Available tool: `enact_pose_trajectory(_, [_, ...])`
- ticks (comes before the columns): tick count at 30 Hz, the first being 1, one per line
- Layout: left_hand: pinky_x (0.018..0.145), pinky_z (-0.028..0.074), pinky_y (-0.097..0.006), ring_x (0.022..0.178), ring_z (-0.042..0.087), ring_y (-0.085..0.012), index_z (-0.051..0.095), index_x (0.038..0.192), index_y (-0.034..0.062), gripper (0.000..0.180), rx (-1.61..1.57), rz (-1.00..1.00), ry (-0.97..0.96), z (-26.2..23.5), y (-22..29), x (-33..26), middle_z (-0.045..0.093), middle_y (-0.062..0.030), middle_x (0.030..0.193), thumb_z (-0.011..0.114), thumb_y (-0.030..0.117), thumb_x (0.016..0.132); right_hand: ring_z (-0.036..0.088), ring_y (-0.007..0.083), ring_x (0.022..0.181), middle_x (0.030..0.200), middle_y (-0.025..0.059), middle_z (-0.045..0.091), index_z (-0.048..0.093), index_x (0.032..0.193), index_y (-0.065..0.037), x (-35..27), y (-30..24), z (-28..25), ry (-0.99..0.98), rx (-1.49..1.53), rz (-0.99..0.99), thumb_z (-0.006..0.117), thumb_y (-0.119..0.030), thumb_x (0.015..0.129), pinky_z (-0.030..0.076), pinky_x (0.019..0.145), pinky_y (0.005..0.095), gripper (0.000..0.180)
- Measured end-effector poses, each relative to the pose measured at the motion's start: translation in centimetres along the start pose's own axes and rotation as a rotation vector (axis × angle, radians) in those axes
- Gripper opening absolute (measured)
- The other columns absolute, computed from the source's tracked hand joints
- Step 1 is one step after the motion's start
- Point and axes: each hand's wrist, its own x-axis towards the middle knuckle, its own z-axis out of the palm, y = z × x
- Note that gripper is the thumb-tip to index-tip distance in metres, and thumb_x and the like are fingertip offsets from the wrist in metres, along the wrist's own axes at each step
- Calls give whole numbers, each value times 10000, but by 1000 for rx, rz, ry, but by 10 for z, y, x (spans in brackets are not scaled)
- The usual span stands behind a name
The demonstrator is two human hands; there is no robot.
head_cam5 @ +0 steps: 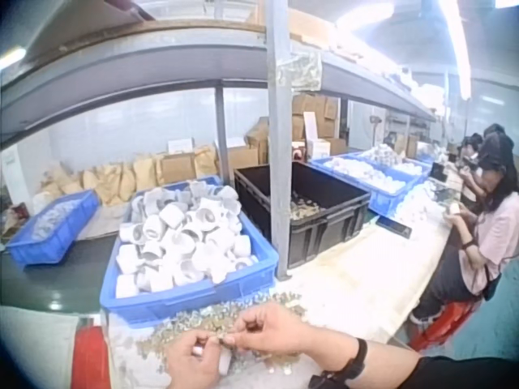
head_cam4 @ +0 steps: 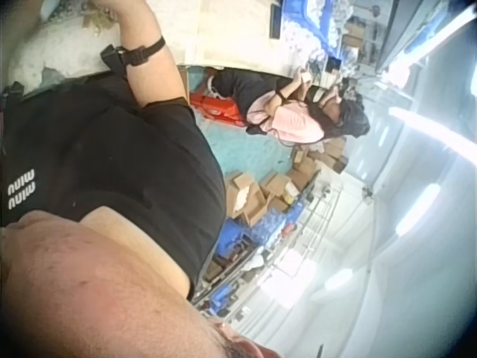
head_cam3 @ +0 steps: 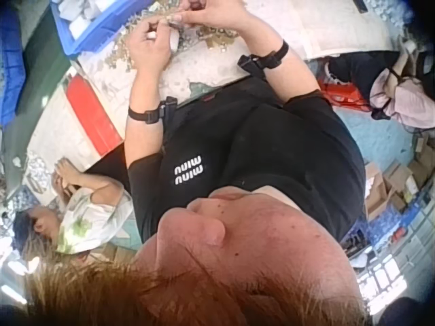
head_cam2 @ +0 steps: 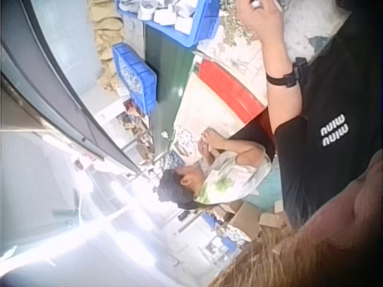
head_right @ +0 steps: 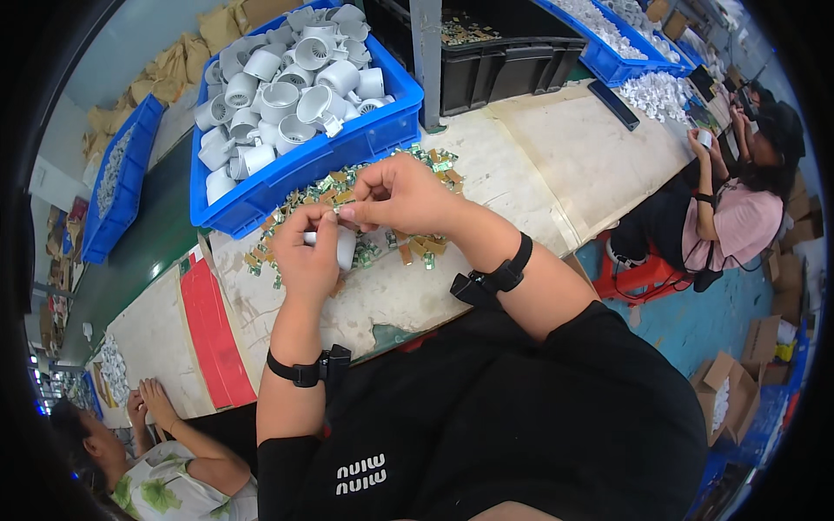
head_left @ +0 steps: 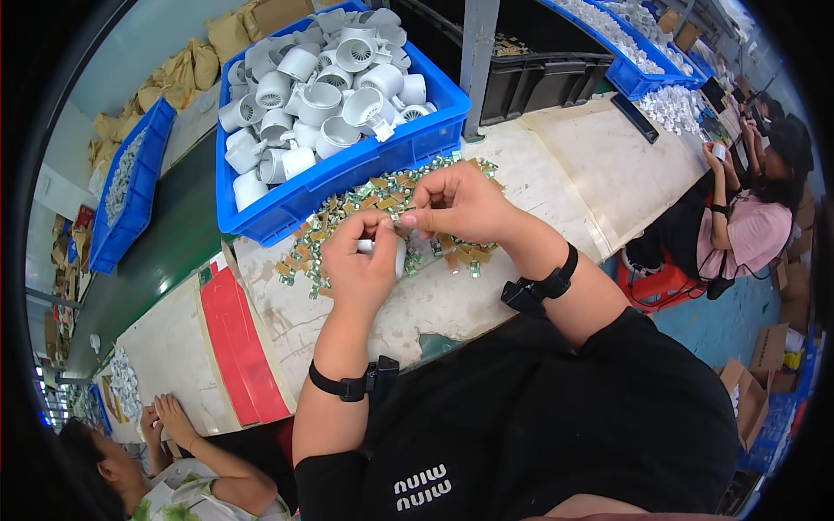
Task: Assembling small components into white plastic housings at a factory workbench.
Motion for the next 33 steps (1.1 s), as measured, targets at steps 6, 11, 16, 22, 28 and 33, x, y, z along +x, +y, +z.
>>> enact_pose_trajectory(6, [616,506,-272,660,665,-141,727,904,10,42,44,120,-2,-6,-2,5,711,-80,773,741,5,865,664,58,664,740,20,728,722,849,-20,-1,-1,0,15,-85,-39,840,-130,918,501,604,207,175])
enact_pose_trajectory(11, [599,512,-288,648,676,-167,726,898,18,49,113,218,-50,-8,2,2,714,-88,778,744,1,855,657,60,688,764,11,720,717,849,-20,4,19,-3,-49,69,-46,834,-117,920,500,617,209,168])
enact_pose_trajectory(16, [597,535,-344,660,702,-249,717,895,26,51,211,296,-39,-7,-2,-3,728,-111,798,741,9,854,654,59,712,769,10,715,712,844,-14,6,24,-4,-55,-32,-92,838,-117,913,497,617,227,177])
enact_pose_trajectory(22, [621,552,-376,676,698,-298,706,893,36,63,270,415,39,-2,-6,0,716,-121,797,727,3,844,598,45,685,756,-2,714,721,844,-24,3,19,3,12,-180,-252,843,-123,900,482,622,253,167])
enact_pose_trajectory(28, [621,553,-359,674,709,-264,694,847,22,44,408,320,-15,-40,17,12,716,-122,785,737,14,842,674,152,760,879,52,735,778,1104,-59,3,2,3,34,-411,-409,881,-161,844,540,702,310,298])
enact_pose_trajectory(33, [573,540,-344,644,705,-272,702,869,24,28,739,323,91,-151,-15,12,698,-133,768,697,1,854,724,247,921,966,77,771,782,1101,-73,-55,-26,-98,693,-778,-573,786,-84,860,551,885,374,241])
